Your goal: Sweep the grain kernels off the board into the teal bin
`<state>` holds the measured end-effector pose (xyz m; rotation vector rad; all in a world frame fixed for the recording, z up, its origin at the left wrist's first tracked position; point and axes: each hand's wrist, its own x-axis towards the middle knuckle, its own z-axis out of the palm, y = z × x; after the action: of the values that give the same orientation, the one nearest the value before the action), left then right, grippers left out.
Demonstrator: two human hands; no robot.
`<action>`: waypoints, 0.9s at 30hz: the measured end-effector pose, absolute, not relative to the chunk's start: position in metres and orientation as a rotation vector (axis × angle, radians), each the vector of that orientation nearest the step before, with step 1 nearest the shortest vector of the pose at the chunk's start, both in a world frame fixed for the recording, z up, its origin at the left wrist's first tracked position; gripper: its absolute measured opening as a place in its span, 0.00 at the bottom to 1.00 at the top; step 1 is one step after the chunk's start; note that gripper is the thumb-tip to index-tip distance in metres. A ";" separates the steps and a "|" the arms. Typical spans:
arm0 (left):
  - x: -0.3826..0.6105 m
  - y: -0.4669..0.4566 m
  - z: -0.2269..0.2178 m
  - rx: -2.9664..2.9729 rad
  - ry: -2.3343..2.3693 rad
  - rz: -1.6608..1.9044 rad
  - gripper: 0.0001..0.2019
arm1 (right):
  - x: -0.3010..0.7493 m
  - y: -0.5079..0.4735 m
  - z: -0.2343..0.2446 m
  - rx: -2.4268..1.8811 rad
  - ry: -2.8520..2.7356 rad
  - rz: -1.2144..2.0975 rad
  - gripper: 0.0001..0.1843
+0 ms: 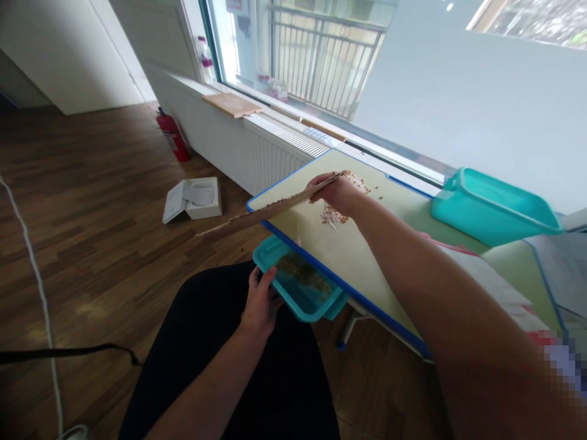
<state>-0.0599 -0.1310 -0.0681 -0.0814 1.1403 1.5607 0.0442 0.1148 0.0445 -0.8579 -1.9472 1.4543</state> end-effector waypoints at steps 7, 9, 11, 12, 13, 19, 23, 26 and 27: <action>-0.047 -0.133 -0.065 -0.067 1.161 1.558 0.35 | 0.077 0.101 0.049 -0.835 -1.949 1.511 0.13; -0.040 -0.134 -0.065 -0.063 1.157 1.567 0.36 | 0.086 0.098 0.050 -0.841 -1.944 1.525 0.14; -0.032 -0.135 -0.065 -0.051 1.151 1.578 0.37 | 0.093 0.094 0.050 -0.853 -1.925 1.540 0.14; -0.027 -0.136 -0.065 -0.044 1.147 1.584 0.37 | 0.097 0.091 0.050 -0.857 -1.910 1.553 0.14; -0.023 -0.138 -0.065 -0.036 1.142 1.586 0.36 | 0.100 0.089 0.050 -0.860 -1.896 1.566 0.14; -0.005 -0.145 -0.064 -0.040 1.131 1.586 0.33 | 0.120 0.074 0.049 -0.893 -1.867 1.571 0.14; 0.002 -0.149 -0.063 -0.030 1.129 1.623 0.32 | 0.131 0.060 0.052 -0.929 -1.892 1.495 0.12; 0.006 -0.152 -0.061 -0.025 1.133 1.630 0.33 | 0.138 0.047 0.055 -0.914 -1.902 1.488 0.11; 0.007 -0.153 -0.060 -0.021 1.135 1.628 0.33 | 0.141 0.043 0.056 -0.911 -1.899 1.495 0.11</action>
<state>0.0069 -0.1534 -0.0603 -0.0208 1.1350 1.6281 0.1411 0.0430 0.0560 -0.9107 -1.8985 1.4948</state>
